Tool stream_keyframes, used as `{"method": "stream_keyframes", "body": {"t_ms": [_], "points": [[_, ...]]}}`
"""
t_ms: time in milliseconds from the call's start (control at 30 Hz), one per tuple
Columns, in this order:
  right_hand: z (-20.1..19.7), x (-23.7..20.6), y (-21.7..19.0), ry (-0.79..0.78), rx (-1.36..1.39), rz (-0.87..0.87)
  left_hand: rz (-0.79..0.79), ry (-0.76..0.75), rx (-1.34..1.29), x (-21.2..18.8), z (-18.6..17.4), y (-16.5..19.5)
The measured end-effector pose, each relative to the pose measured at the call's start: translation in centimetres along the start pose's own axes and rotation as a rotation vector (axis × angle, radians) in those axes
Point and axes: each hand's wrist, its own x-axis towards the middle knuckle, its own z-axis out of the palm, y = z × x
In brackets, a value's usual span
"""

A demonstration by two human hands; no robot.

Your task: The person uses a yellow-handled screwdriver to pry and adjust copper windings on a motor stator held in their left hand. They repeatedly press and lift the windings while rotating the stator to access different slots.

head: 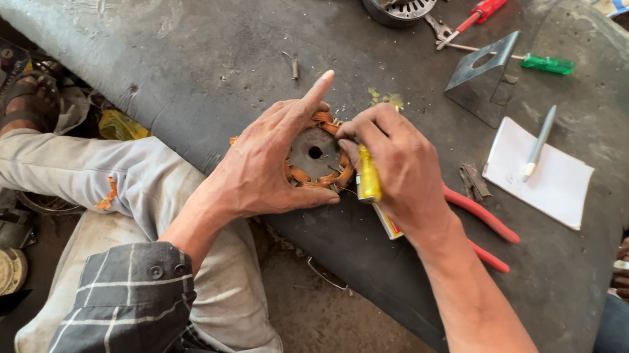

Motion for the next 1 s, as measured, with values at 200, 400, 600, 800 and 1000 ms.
{"method": "stream_keyframes", "body": {"t_ms": [200,400,600,800,1000], "points": [[0.5,-0.1,-0.2,0.047,-0.100,-0.065,0.043,0.031,-0.021,0.0,-0.2,0.1],[0.5,-0.4,0.6,0.076,0.097,0.070,-0.053,0.098,-0.377,0.0,-0.9,-0.8],[0.0,-0.7,1.1,0.082,0.089,0.107,-0.138,0.041,-0.369,0.4,-1.1,-1.3],[0.0,-0.7,1.2,0.076,0.112,0.090,-0.141,0.170,-0.253,1.0,-0.4,-1.0],[0.1,-0.8,1.3,0.069,0.129,0.119,-0.088,0.195,-0.082,1.4,-0.4,-1.2]]}}
